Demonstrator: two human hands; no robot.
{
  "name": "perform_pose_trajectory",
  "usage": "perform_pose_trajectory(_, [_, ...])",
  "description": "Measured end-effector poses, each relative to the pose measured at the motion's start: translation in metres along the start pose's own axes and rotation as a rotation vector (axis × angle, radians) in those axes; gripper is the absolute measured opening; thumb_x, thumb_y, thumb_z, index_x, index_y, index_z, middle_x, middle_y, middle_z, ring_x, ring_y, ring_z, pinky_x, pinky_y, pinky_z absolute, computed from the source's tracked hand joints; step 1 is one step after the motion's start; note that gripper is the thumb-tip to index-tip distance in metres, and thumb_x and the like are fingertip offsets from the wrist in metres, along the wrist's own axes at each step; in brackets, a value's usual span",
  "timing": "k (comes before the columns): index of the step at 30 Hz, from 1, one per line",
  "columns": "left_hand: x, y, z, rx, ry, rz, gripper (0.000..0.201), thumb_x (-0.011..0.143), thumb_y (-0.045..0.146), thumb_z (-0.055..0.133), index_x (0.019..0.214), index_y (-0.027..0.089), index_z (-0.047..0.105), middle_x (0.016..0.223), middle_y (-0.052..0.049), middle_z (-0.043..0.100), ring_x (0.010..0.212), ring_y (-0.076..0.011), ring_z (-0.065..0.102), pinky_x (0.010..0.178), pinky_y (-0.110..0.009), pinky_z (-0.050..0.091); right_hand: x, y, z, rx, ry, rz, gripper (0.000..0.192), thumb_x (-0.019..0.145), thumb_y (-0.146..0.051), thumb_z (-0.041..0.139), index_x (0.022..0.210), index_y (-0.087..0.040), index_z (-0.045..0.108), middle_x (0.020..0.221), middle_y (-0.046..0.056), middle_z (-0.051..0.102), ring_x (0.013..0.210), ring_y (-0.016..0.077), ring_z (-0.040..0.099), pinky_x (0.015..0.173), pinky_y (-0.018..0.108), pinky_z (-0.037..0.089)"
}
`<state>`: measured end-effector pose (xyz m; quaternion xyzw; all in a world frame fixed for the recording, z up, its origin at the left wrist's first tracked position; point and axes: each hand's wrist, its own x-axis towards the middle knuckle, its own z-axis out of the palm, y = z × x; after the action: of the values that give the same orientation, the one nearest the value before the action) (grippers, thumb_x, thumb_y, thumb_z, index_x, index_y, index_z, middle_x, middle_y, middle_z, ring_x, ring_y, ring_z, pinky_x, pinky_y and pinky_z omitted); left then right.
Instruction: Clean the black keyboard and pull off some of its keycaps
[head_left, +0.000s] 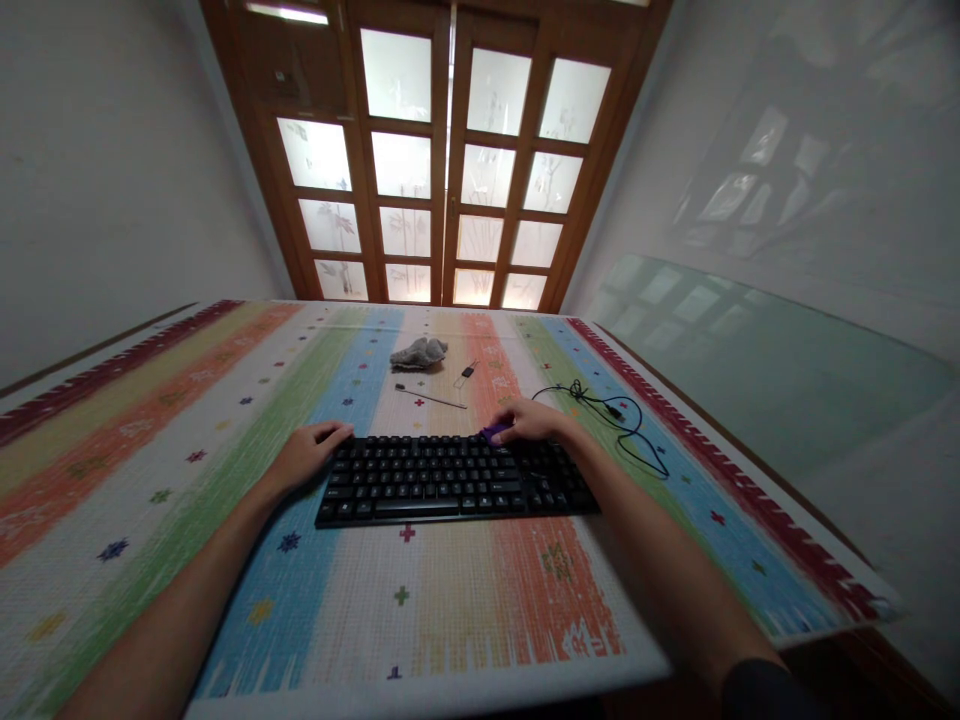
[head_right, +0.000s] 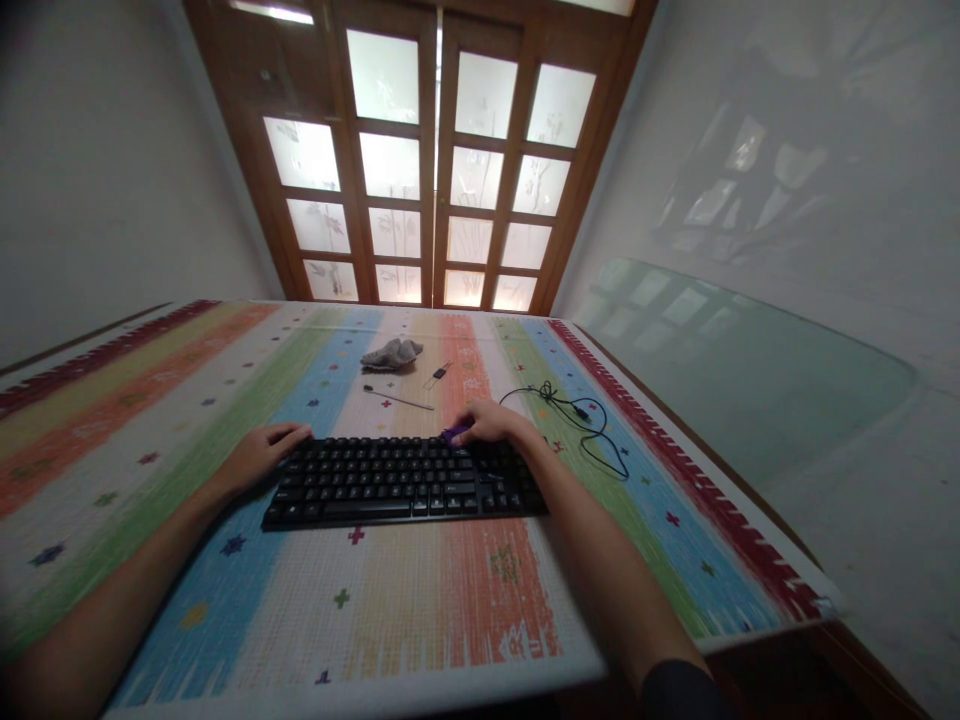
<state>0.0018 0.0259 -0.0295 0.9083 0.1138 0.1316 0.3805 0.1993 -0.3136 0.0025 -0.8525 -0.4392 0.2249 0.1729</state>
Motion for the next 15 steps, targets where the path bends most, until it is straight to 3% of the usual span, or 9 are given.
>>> perform_pose_trajectory(8, [0.0, 0.001, 0.0, 0.009, 0.003, 0.003, 0.049, 0.074, 0.065, 0.051, 0.068, 0.021, 0.07, 0.07, -0.003, 0.07, 0.074, -0.0236, 0.063, 0.07, -0.03, 0.046, 0.009, -0.001, 0.01, 0.036, 0.094, 0.151, 0.025, 0.079, -0.032, 0.069, 0.089, -0.012, 0.079, 0.074, 0.004, 0.071, 0.07, 0.0161, 0.057, 0.064, 0.025, 0.041])
perform_pose_trajectory(12, [0.0, 0.001, -0.001, 0.026, -0.003, -0.013, 0.052, 0.075, 0.066, 0.047, 0.07, 0.02, 0.071, 0.061, -0.002, 0.064, 0.064, -0.0216, 0.058, 0.066, -0.031, 0.044, -0.005, 0.0, 0.007, 0.15, 0.154, 0.111, 0.036, 0.088, -0.038, 0.061, 0.106, -0.012, 0.077, 0.091, 0.006, 0.075, 0.077, 0.017, 0.061, 0.07, 0.026, 0.044])
perform_pose_trajectory(15, [0.0, 0.001, -0.001, 0.025, -0.005, -0.012, 0.053, 0.075, 0.067, 0.046, 0.07, 0.02, 0.071, 0.059, -0.001, 0.062, 0.062, -0.021, 0.057, 0.065, -0.031, 0.043, -0.019, 0.004, 0.001, 0.177, 0.136, 0.072, 0.038, 0.088, -0.043, 0.059, 0.105, -0.014, 0.078, 0.09, 0.005, 0.075, 0.078, 0.0182, 0.062, 0.072, 0.027, 0.044])
